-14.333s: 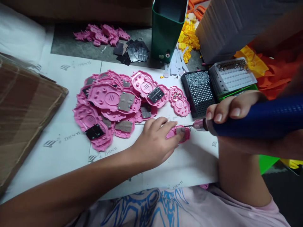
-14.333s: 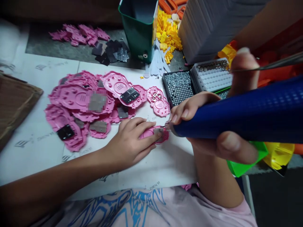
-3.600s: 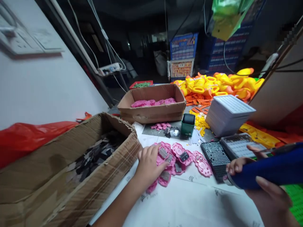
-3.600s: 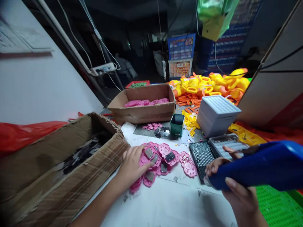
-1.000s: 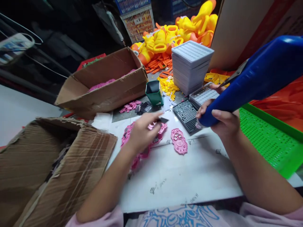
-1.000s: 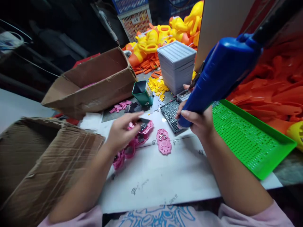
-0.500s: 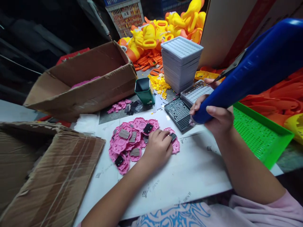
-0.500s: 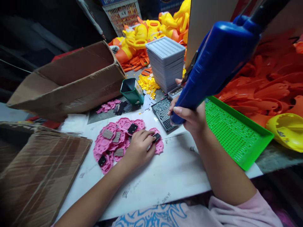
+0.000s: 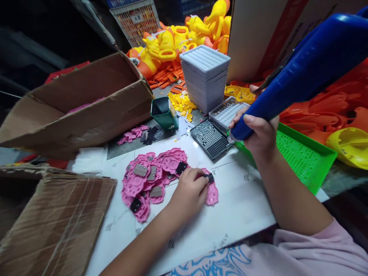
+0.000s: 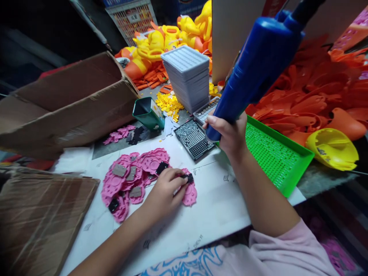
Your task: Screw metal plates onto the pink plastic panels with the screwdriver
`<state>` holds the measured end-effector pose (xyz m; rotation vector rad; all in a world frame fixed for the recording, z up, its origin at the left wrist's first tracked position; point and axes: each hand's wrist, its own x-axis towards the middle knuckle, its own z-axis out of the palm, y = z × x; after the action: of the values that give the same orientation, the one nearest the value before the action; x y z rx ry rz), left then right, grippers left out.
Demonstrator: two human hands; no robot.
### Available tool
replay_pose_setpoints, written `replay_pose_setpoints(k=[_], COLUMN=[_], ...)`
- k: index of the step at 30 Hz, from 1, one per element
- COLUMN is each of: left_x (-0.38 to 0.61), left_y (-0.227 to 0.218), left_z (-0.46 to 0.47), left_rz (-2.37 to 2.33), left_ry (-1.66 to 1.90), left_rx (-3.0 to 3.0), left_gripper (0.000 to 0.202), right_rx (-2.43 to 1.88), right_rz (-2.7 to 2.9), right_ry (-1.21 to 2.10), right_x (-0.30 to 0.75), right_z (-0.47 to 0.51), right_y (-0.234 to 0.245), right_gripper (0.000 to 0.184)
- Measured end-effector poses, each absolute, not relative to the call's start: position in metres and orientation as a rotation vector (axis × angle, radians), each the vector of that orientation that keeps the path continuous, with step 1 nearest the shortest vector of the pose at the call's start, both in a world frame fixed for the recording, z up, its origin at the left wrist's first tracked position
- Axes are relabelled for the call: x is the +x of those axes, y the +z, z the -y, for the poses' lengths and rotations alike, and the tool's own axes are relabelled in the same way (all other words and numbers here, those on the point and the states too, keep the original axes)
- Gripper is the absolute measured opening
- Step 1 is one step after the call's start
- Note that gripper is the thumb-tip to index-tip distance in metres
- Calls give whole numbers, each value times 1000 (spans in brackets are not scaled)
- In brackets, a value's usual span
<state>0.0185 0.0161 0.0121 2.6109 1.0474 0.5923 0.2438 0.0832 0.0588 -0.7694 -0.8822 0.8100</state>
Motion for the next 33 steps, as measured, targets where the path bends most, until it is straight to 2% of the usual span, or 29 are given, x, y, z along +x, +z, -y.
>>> replay_pose_setpoints(k=[6, 12, 22, 30, 33], left_x=[24, 25, 14, 17, 17], left_y=[7, 4, -1, -3, -3], left_z=[0, 7, -1, -8, -9], left_rz=[-915, -976, -1015, -950, -945], left_ry=[665, 767, 741, 807, 806], left_rx=[2602, 2577, 2563, 2452, 2452], left_gripper=[14, 16, 16, 12, 12], right_rx=[-827, -902, -920, -937, -933], right_rz=[832, 840, 816, 1002, 936], right_ry=[709, 608, 601, 607, 609], right_x=[244, 240, 238, 239, 239], right_z=[-92, -111, -117, -120, -120], right_y=[52, 42, 38, 39, 39], right_gripper=[51, 39, 42, 43, 34])
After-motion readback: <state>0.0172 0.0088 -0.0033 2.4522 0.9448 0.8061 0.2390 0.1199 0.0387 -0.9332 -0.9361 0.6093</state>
